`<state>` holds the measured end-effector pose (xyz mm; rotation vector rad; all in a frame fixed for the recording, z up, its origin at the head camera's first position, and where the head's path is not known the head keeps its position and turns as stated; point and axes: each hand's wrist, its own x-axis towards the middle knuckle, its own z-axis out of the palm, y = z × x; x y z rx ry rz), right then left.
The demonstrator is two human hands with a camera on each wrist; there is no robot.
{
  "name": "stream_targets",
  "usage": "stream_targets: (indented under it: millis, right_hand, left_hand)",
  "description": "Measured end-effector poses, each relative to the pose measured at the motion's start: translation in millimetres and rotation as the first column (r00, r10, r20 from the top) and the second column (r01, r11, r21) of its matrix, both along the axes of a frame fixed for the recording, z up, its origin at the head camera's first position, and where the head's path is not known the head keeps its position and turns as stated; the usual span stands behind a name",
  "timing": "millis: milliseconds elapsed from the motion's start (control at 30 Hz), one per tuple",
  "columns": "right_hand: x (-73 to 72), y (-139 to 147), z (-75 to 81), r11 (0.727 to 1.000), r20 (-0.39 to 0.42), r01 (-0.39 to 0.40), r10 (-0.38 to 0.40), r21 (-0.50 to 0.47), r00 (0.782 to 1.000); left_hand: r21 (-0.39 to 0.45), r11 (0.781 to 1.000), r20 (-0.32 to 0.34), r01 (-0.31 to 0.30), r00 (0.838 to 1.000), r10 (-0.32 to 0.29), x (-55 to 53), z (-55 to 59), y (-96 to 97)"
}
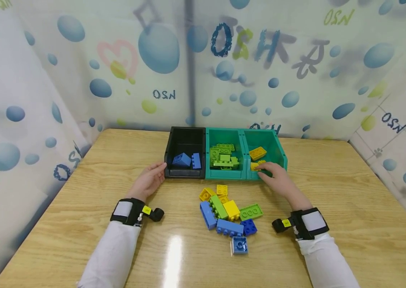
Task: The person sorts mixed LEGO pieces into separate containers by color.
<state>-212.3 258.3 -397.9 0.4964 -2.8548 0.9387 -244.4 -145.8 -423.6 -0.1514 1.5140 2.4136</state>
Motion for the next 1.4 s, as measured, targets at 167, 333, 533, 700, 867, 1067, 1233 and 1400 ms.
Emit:
stream_targets:
  millis: [167, 333, 533, 700, 867, 1067, 1233, 1400]
  right_hand:
    - [9.4, -1.2, 11.2, 1.000, -0.025, -0.025, 0.026, 0.012, 0.999]
    - [21.8, -5.9, 21.1, 0.991, -0.017, -0.127, 0.128, 0.041, 0.992]
    - [34.2, -13.2, 25.9, 0.968, -0.001, -0.242, 0.243, 0.072, 0.970]
    - [41.9, -18.4, 28.9, 0.942, 0.057, -0.304, 0.299, 0.139, 0.953]
    - [46.9, -22.2, 31.3, 0.912, 0.174, -0.360, 0.329, 0.195, 0.928]
    - [50.2, -25.7, 28.5, 0.862, 0.275, -0.447, 0.381, 0.241, 0.883]
    - [50.8, -29.3, 24.6, 0.836, 0.321, -0.495, 0.414, 0.238, 0.852]
    - [50.2, -33.2, 20.7, 0.843, 0.324, -0.474, 0.388, 0.254, 0.863]
  left_hand:
    - [0.007, 1.000, -0.004, 0.001, 1.000, -0.001, -1.5, -1.1, -0.4]
    - [-0.002, 1.000, -0.002, 0.000, 1.000, 0.000, -0.6, -0.9, -0.7]
    - [-0.011, 1.000, 0.006, -0.010, 1.000, 0.010, 0.7, -0.1, -1.0]
    - [0.003, 1.000, 0.006, -0.002, 1.000, 0.002, 1.4, 0.7, -0.8]
    - [0.011, 1.000, 0.006, 0.003, 1.000, -0.003, 1.3, 0.8, -1.2]
    - [0.006, 1.000, -0.004, -0.001, 1.000, 0.001, 1.1, 0.1, -1.2]
    - [0.001, 1.000, -0.002, -0.006, 1.000, 0.006, 0.8, -0.4, -1.7]
    - [0.002, 1.000, 0.000, -0.003, 1.000, 0.003, 0.8, 0.1, -1.2]
